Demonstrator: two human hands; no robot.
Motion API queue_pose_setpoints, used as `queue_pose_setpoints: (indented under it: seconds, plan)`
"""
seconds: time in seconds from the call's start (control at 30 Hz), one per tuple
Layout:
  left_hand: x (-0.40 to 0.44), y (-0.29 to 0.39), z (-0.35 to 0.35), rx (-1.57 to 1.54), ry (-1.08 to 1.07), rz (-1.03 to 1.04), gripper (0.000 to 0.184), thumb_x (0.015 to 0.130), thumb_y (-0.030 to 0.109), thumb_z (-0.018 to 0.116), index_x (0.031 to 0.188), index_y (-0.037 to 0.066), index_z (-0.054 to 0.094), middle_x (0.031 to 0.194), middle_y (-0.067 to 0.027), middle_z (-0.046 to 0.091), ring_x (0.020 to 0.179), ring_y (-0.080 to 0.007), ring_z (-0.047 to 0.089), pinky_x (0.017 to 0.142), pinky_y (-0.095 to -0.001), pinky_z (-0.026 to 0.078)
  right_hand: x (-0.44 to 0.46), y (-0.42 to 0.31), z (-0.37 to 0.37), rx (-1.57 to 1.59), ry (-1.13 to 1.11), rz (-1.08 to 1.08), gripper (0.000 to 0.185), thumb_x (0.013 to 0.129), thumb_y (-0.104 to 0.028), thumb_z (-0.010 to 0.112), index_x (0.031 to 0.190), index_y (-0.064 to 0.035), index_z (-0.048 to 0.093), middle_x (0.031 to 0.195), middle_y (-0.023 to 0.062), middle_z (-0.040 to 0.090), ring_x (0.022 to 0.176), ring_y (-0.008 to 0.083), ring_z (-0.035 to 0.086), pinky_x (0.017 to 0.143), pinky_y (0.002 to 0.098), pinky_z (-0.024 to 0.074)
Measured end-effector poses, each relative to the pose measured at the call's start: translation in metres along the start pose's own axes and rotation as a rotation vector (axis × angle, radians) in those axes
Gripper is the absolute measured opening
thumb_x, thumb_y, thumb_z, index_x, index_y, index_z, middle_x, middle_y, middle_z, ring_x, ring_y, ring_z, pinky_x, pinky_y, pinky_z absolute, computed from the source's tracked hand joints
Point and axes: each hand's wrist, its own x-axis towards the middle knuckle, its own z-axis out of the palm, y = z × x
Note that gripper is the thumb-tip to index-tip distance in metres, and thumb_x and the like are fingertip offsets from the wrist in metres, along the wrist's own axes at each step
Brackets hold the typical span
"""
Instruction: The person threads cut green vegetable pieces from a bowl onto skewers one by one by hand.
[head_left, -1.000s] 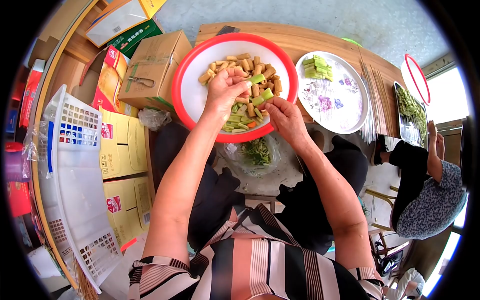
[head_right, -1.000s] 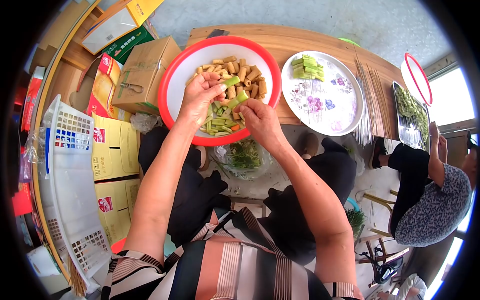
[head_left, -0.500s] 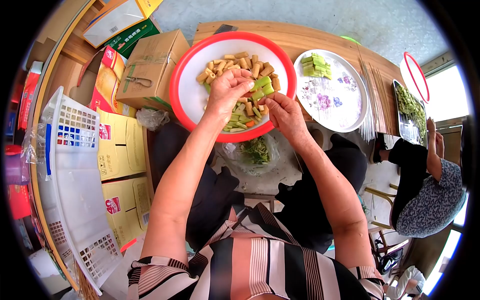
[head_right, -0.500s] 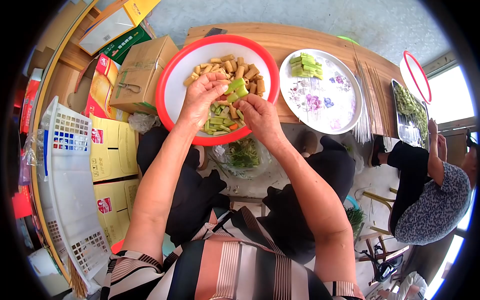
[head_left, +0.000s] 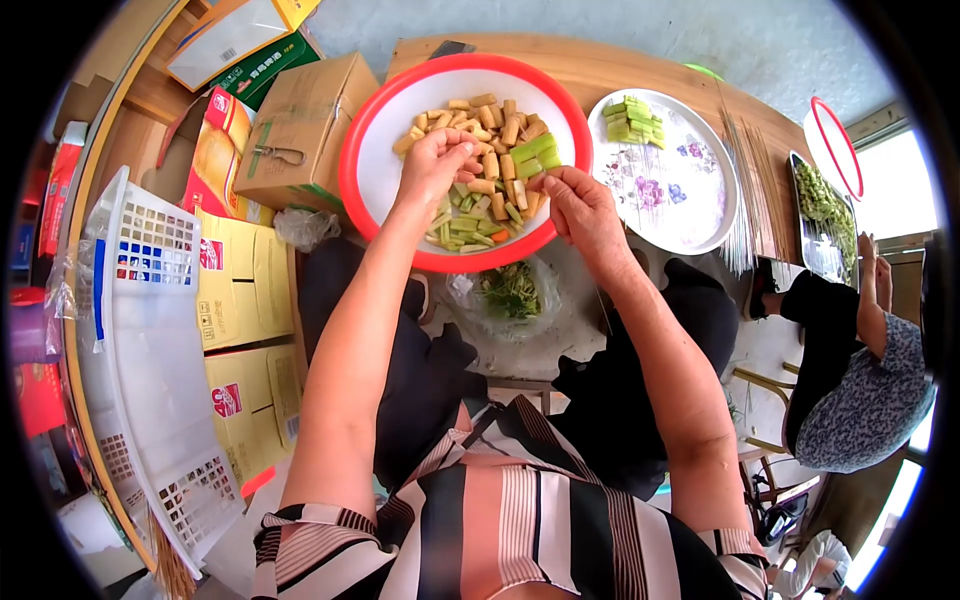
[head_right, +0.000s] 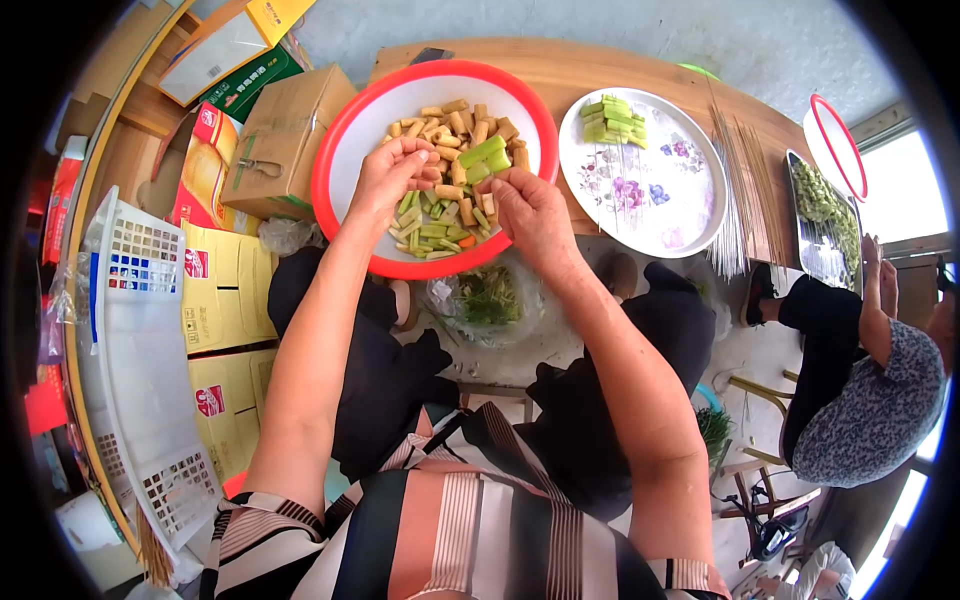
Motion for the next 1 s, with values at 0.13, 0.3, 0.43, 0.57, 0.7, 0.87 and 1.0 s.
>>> queue_pose_setpoints:
  seconds: [0.13,0.3,0.43,0.57,0.7,0.87,1.0]
  plan:
    - [0.004,-0.017,-0.012,0.540,0.004,0.028,0.012,0.086,0.010,0.056,0.093,0.003,0.063,0.086,-0.0050,0.065,0.072,-0.0111,0.062,0.063,-0.0253,0.049,-0.002,-0.003,-0.006,-0.031,0.012,-0.026,0.020,0.095,-0.013,0.047,0.092,0.0011,0.061,0.051,-0.0068,0.037,0.043,0.0027,0.032,0.041,0.0194,0.0251]
    - [-0.001,-0.031,-0.023,1.113,-0.024,0.055,0.012,0.080,0.012,0.057,0.086,0.006,0.066,0.087,-0.0140,0.065,0.087,-0.0309,0.062,0.078,-0.0386,0.048,-0.007,-0.008,-0.010,-0.035,0.005,-0.021,0.020,0.095,-0.013,0.047,0.092,0.0010,0.061,0.052,-0.0066,0.038,0.044,0.0028,0.033,0.041,0.0193,0.0254]
    - [0.005,-0.043,-0.033,1.244,0.019,-0.023,0.017,0.079,0.008,0.058,0.094,0.007,0.067,0.092,-0.0132,0.066,0.091,-0.0294,0.062,0.081,-0.0377,0.048,-0.010,-0.009,-0.013,-0.006,-0.001,-0.029,0.019,0.094,-0.012,0.048,0.092,0.0010,0.061,0.052,-0.0068,0.038,0.044,0.0026,0.033,0.041,0.0193,0.0255]
    - [0.013,-0.065,-0.042,1.215,-0.077,0.028,0.034,0.079,0.003,0.051,0.108,0.012,0.064,0.116,-0.0159,0.057,0.110,-0.0320,0.053,0.093,-0.0387,0.042,-0.011,-0.011,-0.014,-0.013,0.003,-0.031,0.019,0.094,-0.012,0.048,0.091,0.0011,0.062,0.053,-0.0068,0.039,0.045,0.0027,0.033,0.042,0.0195,0.0261]
    - [0.014,-0.084,-0.045,1.340,-0.117,0.074,0.048,0.076,0.000,0.053,0.122,0.015,0.056,0.129,-0.0164,0.047,0.119,-0.0294,0.046,0.098,-0.0379,0.039,-0.012,-0.012,-0.013,-0.062,0.013,-0.040,0.019,0.094,-0.013,0.049,0.090,0.0006,0.062,0.053,-0.0062,0.040,0.046,0.0030,0.034,0.043,0.0201,0.0281]
    - [0.005,-0.067,-0.027,1.461,-0.168,0.012,0.044,0.076,0.004,0.057,0.119,0.014,0.058,0.126,-0.0178,0.050,0.115,-0.0301,0.049,0.095,-0.0381,0.041,-0.011,-0.007,-0.015,-0.086,0.016,-0.053,0.019,0.093,-0.013,0.050,0.089,0.0003,0.063,0.054,-0.0055,0.042,0.047,0.0033,0.036,0.044,0.0207,0.0300]
    - [0.006,-0.073,-0.024,1.384,-0.227,0.052,0.031,0.073,0.009,0.064,0.104,0.010,0.062,0.096,-0.0143,0.064,0.092,-0.0291,0.061,0.079,-0.0390,0.047,-0.011,-0.008,-0.017,-0.100,0.021,-0.041,0.019,0.093,-0.013,0.049,0.089,0.0006,0.063,0.054,-0.0049,0.042,0.048,0.0037,0.037,0.044,0.0214,0.0309]
